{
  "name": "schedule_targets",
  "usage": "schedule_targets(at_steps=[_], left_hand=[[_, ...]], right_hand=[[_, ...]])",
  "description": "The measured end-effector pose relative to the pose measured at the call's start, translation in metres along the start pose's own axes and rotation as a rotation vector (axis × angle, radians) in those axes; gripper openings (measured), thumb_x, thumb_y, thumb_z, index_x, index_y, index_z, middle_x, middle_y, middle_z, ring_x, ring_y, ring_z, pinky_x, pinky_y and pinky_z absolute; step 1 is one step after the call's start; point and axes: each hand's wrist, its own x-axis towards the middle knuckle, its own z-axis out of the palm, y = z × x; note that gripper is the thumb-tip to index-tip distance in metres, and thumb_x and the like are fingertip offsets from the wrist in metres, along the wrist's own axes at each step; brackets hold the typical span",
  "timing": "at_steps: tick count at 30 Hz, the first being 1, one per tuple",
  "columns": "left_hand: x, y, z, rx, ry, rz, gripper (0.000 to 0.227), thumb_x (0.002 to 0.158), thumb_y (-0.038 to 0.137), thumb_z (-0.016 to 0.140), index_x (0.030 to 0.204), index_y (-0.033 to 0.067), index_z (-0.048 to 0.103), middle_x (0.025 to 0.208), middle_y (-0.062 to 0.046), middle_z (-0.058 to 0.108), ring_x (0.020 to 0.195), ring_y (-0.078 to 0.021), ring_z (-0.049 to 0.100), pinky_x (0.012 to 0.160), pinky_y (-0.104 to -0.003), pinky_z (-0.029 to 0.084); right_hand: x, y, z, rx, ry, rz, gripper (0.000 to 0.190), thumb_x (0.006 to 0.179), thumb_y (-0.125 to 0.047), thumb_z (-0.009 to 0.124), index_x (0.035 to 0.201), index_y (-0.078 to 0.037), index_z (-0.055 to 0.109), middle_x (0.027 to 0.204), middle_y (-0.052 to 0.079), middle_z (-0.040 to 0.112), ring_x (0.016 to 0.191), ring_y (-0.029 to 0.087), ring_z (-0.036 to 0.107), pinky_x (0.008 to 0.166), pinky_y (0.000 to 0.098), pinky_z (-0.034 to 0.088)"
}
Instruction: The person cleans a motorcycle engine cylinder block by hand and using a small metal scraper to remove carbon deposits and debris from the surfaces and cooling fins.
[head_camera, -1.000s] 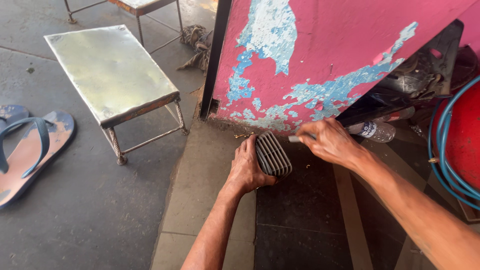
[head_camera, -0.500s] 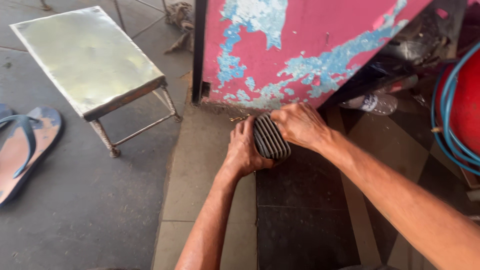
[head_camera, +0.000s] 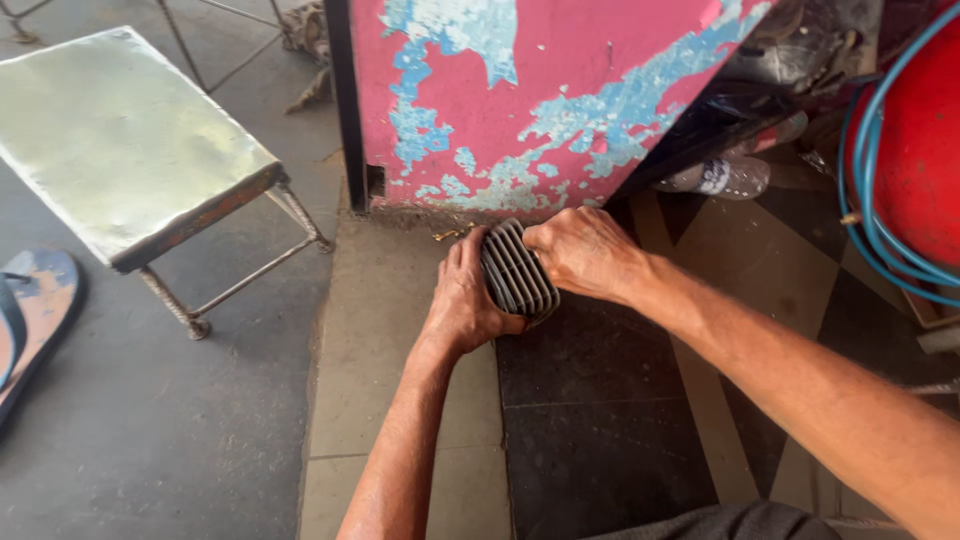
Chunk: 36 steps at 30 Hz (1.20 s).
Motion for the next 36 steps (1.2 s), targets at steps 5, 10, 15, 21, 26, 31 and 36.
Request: schedule_targets(at_steps=[5,10,15,21,26,31,36], left_hand=[[0.001,-0.012,0.006,-0.007,0.038,0.083,0.137,0.040,0.024,0.099,0.154,0.0036,0.026,0.148,-0.022,0.045,0.138,-0.0425,0.041,0.116,-0.049,0.039],[0.005,-0.007,0.002,-0.008,-0.027,0.007,0.138,0.039,0.021,0.099,0.155,0.0056,0.025,0.150,-0.021,0.043,0.140,-0.0404,0.040,0.115,-0.047,0.040],[0.006,0.000,0.001,0.022,-0.073,-0.059,0.138,0.040,0.018,0.097,0.156,0.0093,0.024,0.151,-0.019,0.040,0.140,-0.0391,0.039,0.116,-0.046,0.041],[0.008,-0.001,0.002,0.031,-0.093,-0.054,0.139,0.040,0.018,0.098,0.157,0.0132,0.023,0.153,-0.019,0.036,0.143,-0.0384,0.037,0.116,-0.047,0.039],[0.007,-0.001,0.003,0.017,-0.086,-0.029,0.138,0.040,0.019,0.097,0.157,0.0120,0.023,0.153,-0.019,0.038,0.143,-0.0388,0.037,0.117,-0.047,0.039],[0.007,-0.003,0.002,-0.001,-0.074,-0.026,0.138,0.040,0.019,0.096,0.157,0.0103,0.023,0.153,-0.020,0.038,0.143,-0.0387,0.038,0.117,-0.047,0.039],[0.008,-0.002,0.005,0.066,-0.067,-0.011,0.139,0.042,0.021,0.098,0.157,0.0087,0.021,0.153,-0.021,0.036,0.143,-0.0407,0.036,0.116,-0.048,0.038]], right_hand=[[-0.011,0.004,-0.001,0.027,0.003,0.029,0.009,0.081,0.002,0.065,0.085,0.001,0.073,0.068,0.020,0.070,0.060,0.033,0.070,0.058,0.0469,0.058],[-0.010,0.001,0.011,-0.045,-0.089,0.151,0.012,0.081,0.006,0.062,0.084,0.000,0.072,0.066,0.019,0.069,0.063,0.030,0.072,0.060,0.0448,0.060],[-0.009,0.005,0.016,0.037,0.091,0.086,0.014,0.081,0.004,0.064,0.089,0.000,0.075,0.069,0.020,0.071,0.058,0.031,0.072,0.055,0.0449,0.060],[-0.006,0.011,0.025,0.015,-0.038,0.142,0.015,0.081,0.005,0.062,0.088,0.001,0.074,0.066,0.020,0.070,0.057,0.029,0.072,0.055,0.0417,0.062],[-0.005,0.012,0.021,0.042,0.006,0.150,0.019,0.075,0.010,0.058,0.085,0.002,0.072,0.061,0.018,0.069,0.050,0.027,0.069,0.048,0.0408,0.058],[-0.005,0.006,0.019,-0.005,-0.063,0.209,0.013,0.076,0.007,0.060,0.074,0.000,0.070,0.060,0.020,0.068,0.054,0.026,0.067,0.054,0.0423,0.057],[-0.009,0.008,0.021,0.049,0.069,0.161,0.019,0.078,0.010,0.057,0.086,0.001,0.072,0.064,0.018,0.069,0.052,0.027,0.070,0.046,0.0401,0.058]])
